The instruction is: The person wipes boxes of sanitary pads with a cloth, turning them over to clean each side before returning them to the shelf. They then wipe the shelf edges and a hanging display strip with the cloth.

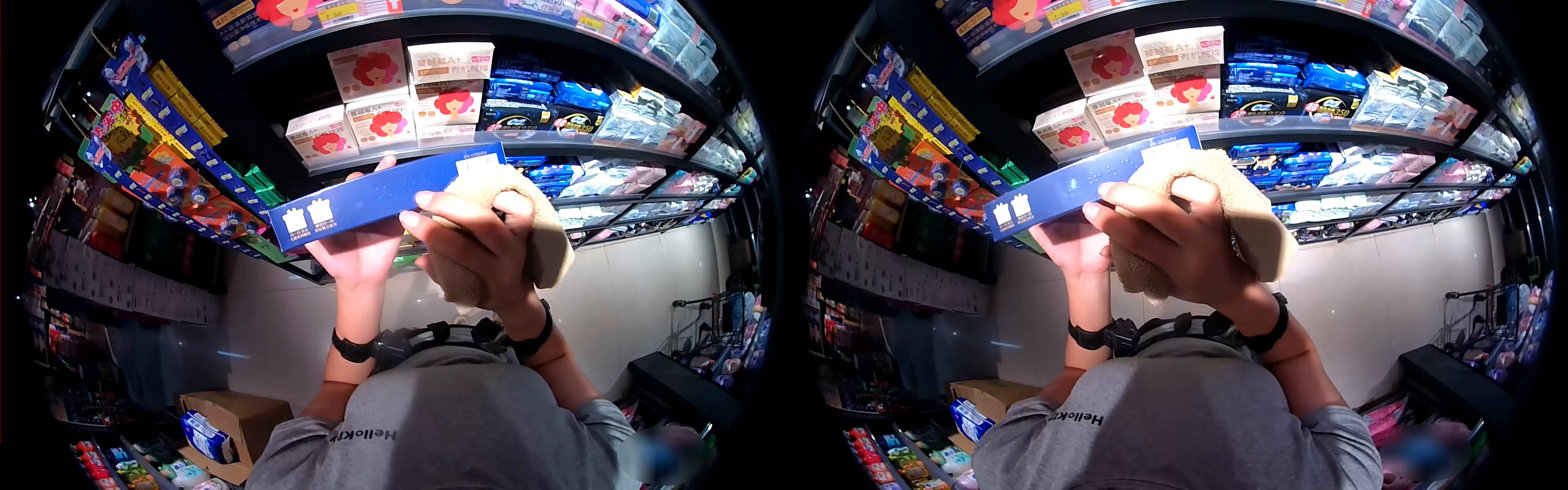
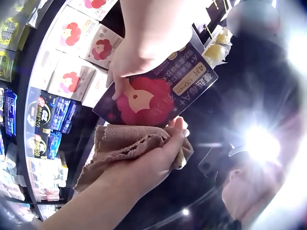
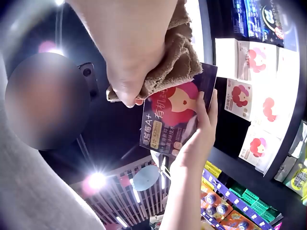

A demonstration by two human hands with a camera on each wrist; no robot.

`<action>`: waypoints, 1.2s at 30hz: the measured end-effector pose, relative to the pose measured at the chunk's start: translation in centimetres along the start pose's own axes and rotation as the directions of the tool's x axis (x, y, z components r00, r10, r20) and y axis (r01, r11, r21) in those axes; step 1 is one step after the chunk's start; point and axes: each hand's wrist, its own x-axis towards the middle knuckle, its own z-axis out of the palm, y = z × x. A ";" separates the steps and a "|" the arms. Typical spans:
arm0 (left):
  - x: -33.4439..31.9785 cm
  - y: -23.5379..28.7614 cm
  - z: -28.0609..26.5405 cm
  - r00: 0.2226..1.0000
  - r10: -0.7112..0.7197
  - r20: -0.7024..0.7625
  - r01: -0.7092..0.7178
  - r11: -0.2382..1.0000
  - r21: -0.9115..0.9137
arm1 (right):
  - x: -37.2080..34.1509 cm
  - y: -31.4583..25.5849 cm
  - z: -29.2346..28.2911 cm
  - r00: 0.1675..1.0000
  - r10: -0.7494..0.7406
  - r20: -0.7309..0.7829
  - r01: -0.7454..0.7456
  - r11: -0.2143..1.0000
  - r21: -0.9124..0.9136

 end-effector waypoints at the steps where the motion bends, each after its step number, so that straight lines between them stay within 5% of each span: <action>1: 0.3 0.1 -0.6 0.992 -0.010 0.125 0.016 0.999 -0.049 | 0.0 0.0 0.2 0.997 0.042 -0.059 -0.040 0.999 0.035; 4: 0.4 -0.2 1.0 0.996 -0.026 0.081 0.044 0.971 -0.236 | 0.4 -1.0 0.8 0.976 0.187 -0.112 -0.182 0.982 0.055; 6: 0.1 -0.1 0.7 0.998 -0.019 0.053 0.027 0.989 -0.143 | 0.6 -1.1 1.0 0.950 0.301 -0.087 -0.296 0.953 0.062; 10: 0.5 -0.2 0.2 0.995 0.011 0.098 -0.009 1.000 -0.025 | 0.2 -0.6 0.6 0.984 0.149 -0.099 -0.149 0.989 0.011; 14: 0.4 0.1 0.8 0.998 -0.026 -0.056 0.025 0.999 -0.023 | 0.1 0.3 0.2 0.987 0.123 -0.099 -0.122 0.992 0.017; 15: 0.5 0.1 0.4 1.000 -0.020 0.022 0.021 0.999 -0.040 | 0.0 0.4 0.0 0.992 0.093 -0.091 -0.091 0.995 0.030; 20: 1.1 -0.5 0.3 1.000 0.015 0.021 -0.015 1.000 0.002 | -0.2 0.5 -0.3 0.985 0.143 -0.094 -0.145 0.989 -0.015; 27: 1.5 -0.9 -0.1 0.990 -0.087 -0.108 0.078 0.993 -0.084 | -0.4 2.9 0.5 0.932 0.193 -0.307 -0.208 0.978 -0.018; 28: 1.7 -1.1 -0.4 0.993 -0.109 0.034 0.113 0.980 -0.162 | -1.2 4.7 2.0 0.931 0.087 -0.356 -0.111 0.993 -0.047; 30: 1.9 -1.3 -1.5 0.990 -0.132 0.056 0.140 0.976 -0.166 | -0.7 4.9 0.5 0.944 0.270 -0.190 -0.257 0.962 0.091; 31: 1.9 -1.2 -1.8 0.991 -0.117 0.058 0.126 0.978 -0.165 | -1.0 5.6 1.2 0.920 0.337 -0.200 -0.255 0.902 0.350; 32: 1.9 -1.0 -1.8 0.983 -0.171 0.063 0.178 0.975 -0.134 | -1.8 7.0 2.0 0.959 0.236 -0.157 -0.171 0.923 0.344; 35: 1.9 -0.1 -2.4 0.976 -0.216 0.007 0.216 0.975 -0.050 | -1.7 7.6 4.2 0.947 0.278 -0.162 -0.140 0.811 0.568; 36: 1.8 0.1 -2.5 0.974 -0.221 -0.054 0.221 0.975 -0.001 | -2.1 7.3 4.5 0.868 0.495 0.029 -0.350 0.569 0.744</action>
